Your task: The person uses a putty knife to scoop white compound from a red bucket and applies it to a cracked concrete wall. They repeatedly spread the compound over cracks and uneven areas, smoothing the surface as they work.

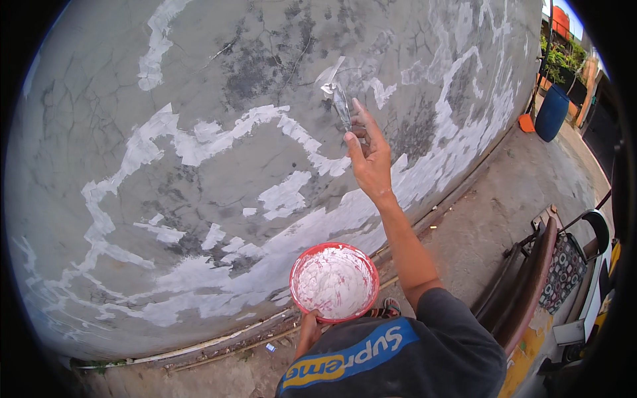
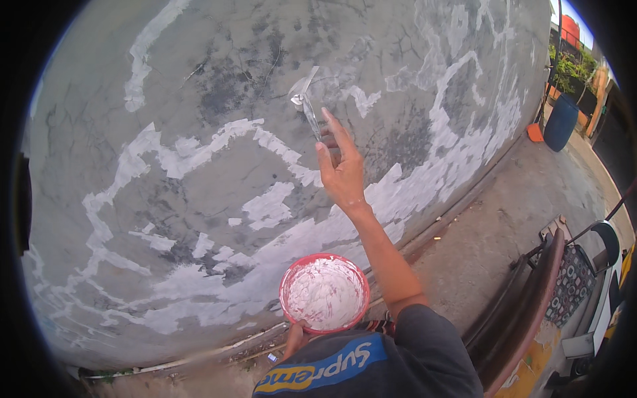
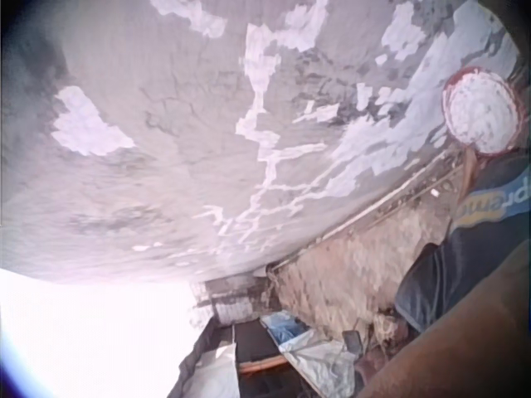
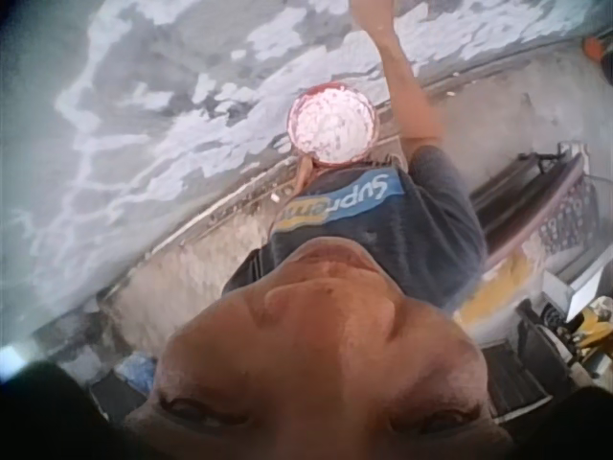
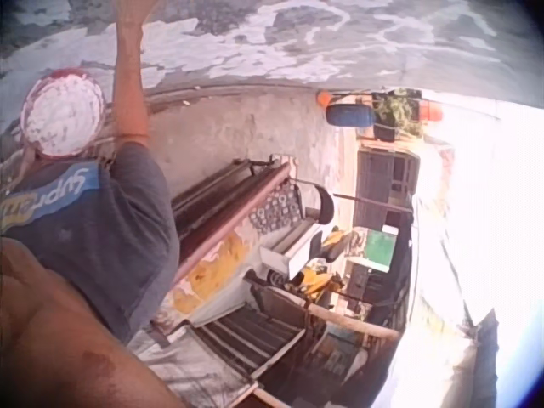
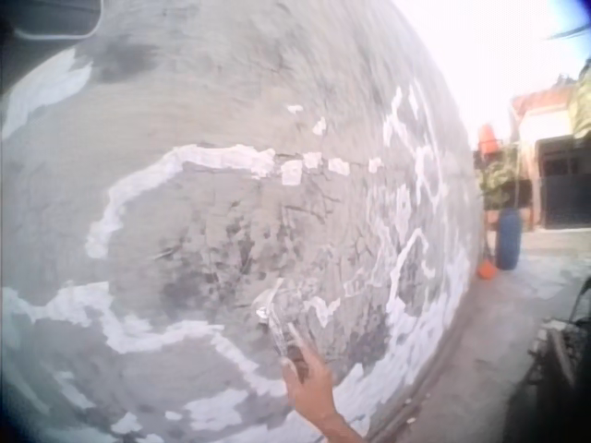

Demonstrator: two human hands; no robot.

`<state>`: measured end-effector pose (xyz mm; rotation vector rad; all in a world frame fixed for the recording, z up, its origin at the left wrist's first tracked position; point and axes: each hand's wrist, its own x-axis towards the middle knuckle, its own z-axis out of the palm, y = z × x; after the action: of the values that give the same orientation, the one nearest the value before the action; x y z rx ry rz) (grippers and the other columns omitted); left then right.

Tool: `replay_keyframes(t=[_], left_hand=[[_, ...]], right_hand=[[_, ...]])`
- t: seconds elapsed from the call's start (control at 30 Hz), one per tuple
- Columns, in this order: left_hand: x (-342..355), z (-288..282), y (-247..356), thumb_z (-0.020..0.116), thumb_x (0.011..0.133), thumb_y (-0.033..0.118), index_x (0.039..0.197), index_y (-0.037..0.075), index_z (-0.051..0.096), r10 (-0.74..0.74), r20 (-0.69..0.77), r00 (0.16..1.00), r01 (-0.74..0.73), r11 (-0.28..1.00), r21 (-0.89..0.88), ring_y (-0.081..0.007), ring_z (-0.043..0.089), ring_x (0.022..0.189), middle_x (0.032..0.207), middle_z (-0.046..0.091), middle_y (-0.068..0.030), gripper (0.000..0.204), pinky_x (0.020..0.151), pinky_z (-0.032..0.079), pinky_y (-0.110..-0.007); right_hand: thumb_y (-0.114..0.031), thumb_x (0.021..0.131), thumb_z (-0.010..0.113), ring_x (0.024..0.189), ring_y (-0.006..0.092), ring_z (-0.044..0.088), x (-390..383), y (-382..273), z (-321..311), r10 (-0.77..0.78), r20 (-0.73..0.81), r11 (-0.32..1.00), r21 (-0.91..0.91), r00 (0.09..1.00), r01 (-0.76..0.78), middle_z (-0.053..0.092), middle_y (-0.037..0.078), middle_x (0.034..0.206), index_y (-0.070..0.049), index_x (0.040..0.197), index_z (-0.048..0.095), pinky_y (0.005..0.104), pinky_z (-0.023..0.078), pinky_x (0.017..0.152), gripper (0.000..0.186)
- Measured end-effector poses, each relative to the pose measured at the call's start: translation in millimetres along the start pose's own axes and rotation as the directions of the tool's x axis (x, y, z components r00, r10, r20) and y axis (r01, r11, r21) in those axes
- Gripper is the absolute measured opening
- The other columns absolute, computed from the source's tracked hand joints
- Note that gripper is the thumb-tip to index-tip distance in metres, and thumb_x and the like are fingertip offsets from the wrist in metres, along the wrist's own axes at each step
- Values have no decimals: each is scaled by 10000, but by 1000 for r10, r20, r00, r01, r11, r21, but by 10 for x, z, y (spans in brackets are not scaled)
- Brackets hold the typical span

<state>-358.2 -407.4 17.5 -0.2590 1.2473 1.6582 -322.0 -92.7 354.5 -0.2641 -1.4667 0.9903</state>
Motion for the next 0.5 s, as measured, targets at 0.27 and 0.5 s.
replay_keyframes(t=[0.27, 0.5], left_hand=[[91, -395, 184, 478, 675, -55, 1312, 43, 378, -92, 30, 995, 89, 991, 102, -329, 635, 860, 1087, 565, -159, 652, 683, 601, -498], [290, -678, 184, 464, 679, -57, 1318, 52, 376, -98, 27, 995, 94, 990, 107, -313, 638, 854, 1085, 566, -159, 654, 622, 613, -474]], right_hand=[[43, 860, 593, 746, 126, 508, 28, 260, 632, -395, -205, 874, -385, 895, 298, 559, 62, 1118, -89, 1262, 618, 261, 430, 656, 423], [84, 803, 606, 816, 218, 530, -76, 358, 817, -441, -96, 782, -529, 893, 329, 558, 88, 1101, -121, 1290, 598, 321, 451, 722, 528]])
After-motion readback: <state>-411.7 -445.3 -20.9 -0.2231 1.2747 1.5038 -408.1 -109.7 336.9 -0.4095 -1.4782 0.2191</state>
